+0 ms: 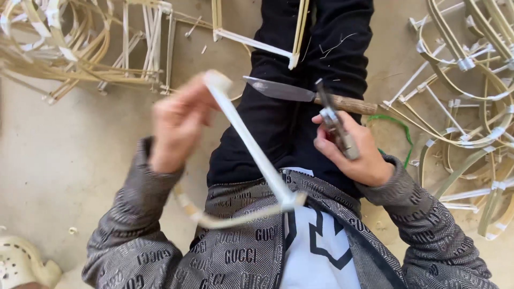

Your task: The person is assembling, trimming, and taping bamboo furniture frame components.

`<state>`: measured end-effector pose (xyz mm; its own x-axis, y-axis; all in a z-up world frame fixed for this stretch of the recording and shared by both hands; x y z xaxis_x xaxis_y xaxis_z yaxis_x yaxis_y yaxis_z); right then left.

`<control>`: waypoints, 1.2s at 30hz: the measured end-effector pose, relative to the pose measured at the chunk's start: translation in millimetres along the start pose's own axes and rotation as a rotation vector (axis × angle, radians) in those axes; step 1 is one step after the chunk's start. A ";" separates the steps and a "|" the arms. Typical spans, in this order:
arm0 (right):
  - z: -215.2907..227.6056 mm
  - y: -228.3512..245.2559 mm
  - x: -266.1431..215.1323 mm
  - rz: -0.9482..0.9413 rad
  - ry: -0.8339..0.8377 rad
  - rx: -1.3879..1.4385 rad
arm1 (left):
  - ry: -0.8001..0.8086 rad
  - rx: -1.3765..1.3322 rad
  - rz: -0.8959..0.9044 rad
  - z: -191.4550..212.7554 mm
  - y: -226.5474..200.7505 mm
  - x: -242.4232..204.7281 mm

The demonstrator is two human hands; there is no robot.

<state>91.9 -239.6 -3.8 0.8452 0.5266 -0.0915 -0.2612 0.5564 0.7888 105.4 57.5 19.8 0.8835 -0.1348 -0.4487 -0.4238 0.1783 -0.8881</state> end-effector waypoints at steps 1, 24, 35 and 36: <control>4.7 4.1 3.2 -0.045 -0.006 0.314 | -0.126 -0.028 -0.029 17.0 -27.2 -3.7; -12.2 17.8 10.0 -0.048 -0.110 0.811 | 0.244 -0.075 -0.193 -105.4 -19.4 0.0; -24.3 35.3 26.9 0.195 0.083 -0.430 | 0.391 -0.203 -0.022 -97.1 7.7 -11.0; -17.2 36.8 26.8 0.202 0.083 -0.426 | 0.383 -0.200 -0.022 -95.1 9.3 -11.5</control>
<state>96.9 -194.0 12.3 0.7224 0.6910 -0.0238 -0.5990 0.6427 0.4776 72.3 -31.9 7.1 0.7704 -0.4956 -0.4010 -0.4698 -0.0162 -0.8826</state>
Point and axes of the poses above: each hand's wrist, its own x-axis towards the middle knuckle, its own z-axis out of the back of the hand, y = z × x, the point moved 7 cm from there along x, towards the middle knuckle, and after that the axes turned 10 degrees about z, right-handed, at the moved point
